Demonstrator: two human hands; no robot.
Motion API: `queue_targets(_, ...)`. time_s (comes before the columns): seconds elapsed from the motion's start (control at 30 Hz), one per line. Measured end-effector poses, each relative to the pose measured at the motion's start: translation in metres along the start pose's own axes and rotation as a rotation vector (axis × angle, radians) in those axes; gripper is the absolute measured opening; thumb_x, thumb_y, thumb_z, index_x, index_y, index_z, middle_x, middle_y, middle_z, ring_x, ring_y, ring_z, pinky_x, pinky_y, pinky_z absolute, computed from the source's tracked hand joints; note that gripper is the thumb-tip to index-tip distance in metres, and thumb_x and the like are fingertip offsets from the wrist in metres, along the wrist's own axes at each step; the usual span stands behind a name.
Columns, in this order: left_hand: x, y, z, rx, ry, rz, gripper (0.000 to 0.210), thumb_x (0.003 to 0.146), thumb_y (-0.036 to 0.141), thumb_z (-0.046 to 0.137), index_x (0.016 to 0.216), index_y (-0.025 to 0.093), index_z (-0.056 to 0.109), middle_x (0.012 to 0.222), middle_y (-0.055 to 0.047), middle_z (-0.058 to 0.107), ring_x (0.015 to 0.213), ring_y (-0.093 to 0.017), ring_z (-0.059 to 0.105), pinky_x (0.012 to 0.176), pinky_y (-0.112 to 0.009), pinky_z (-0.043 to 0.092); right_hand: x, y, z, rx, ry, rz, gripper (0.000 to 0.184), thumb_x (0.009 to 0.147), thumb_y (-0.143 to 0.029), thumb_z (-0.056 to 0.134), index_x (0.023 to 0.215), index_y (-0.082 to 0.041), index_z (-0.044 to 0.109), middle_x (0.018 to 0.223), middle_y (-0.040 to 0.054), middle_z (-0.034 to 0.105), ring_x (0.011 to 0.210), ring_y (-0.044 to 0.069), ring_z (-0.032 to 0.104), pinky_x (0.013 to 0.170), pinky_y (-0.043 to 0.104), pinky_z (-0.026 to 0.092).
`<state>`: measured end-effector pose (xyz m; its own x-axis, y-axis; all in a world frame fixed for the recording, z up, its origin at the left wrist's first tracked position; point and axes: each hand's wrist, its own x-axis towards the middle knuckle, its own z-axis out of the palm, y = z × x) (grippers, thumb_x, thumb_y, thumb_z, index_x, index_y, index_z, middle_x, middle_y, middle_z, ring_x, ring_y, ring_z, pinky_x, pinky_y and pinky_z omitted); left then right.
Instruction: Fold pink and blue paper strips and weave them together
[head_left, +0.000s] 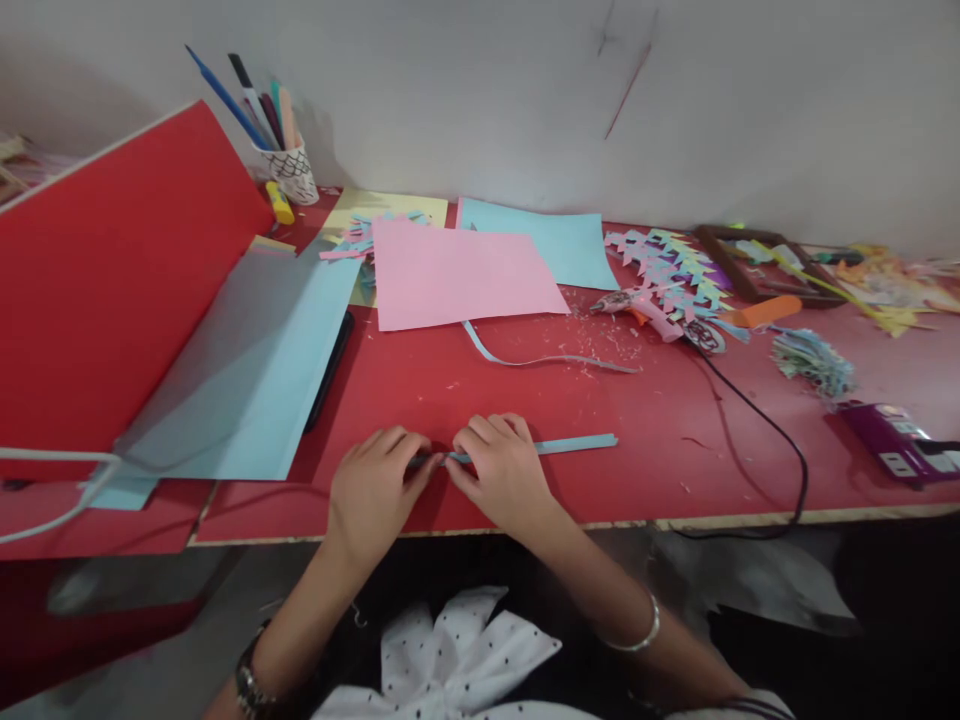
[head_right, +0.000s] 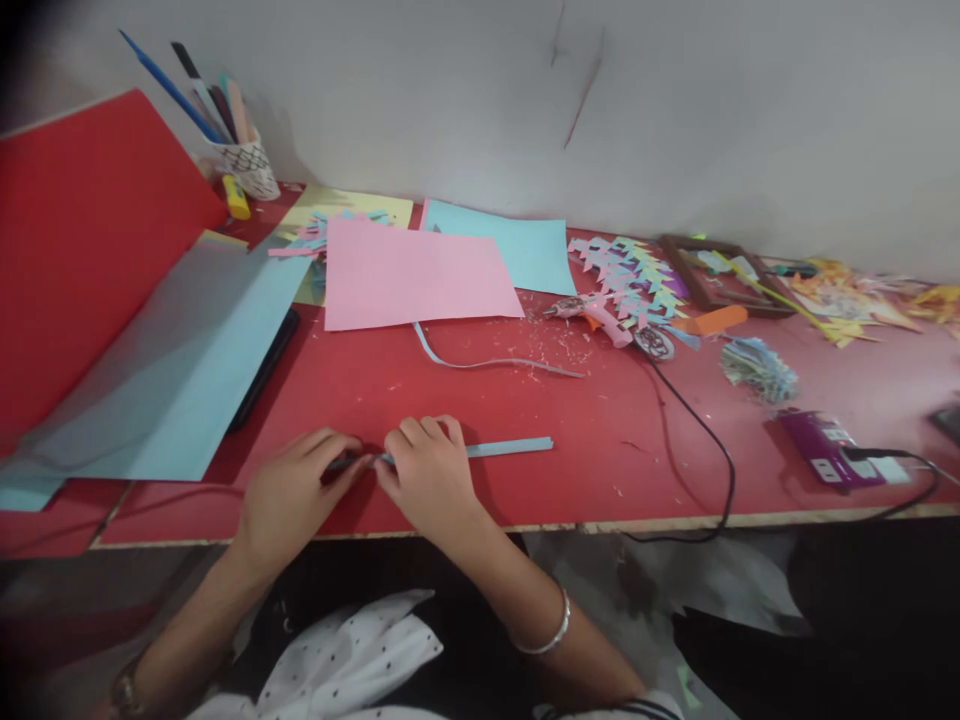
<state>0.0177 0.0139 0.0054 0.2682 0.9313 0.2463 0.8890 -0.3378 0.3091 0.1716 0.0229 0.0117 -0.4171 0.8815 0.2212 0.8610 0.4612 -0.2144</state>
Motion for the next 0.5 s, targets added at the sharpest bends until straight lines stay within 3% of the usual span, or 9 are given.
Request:
queue_targets(0.2,-0.005,-0.003,0.0,0.093,0.048,-0.009,0.021,0.082,0.032,0.047,0.068,0.019,0.056,0.068,0.0,0.063,0.067,-0.017,0.058,0.062,-0.029,0.036,0.0,-0.004,0.004,-0.008,0.075,0.036,0.017,0.076,-0.03,0.055,0.064,-0.019,0.054,0.066,-0.0031,0.058,0.067,0.012,0.047,0.087,0.033,0.017)
queue_targets(0.5,-0.011,-0.026,-0.002,-0.054,0.009,-0.044,0.029,0.084,0.039,0.04,0.071,0.019,0.057,0.068,-0.002,0.061,0.068,-0.016,0.057,0.06,-0.027,0.039,-0.002,-0.002,0.004,0.038,0.103,0.088,0.016,0.075,-0.028,0.055,0.062,-0.019,0.053,0.063,-0.0045,0.058,0.065,0.011,0.046,0.084,0.034,0.013)
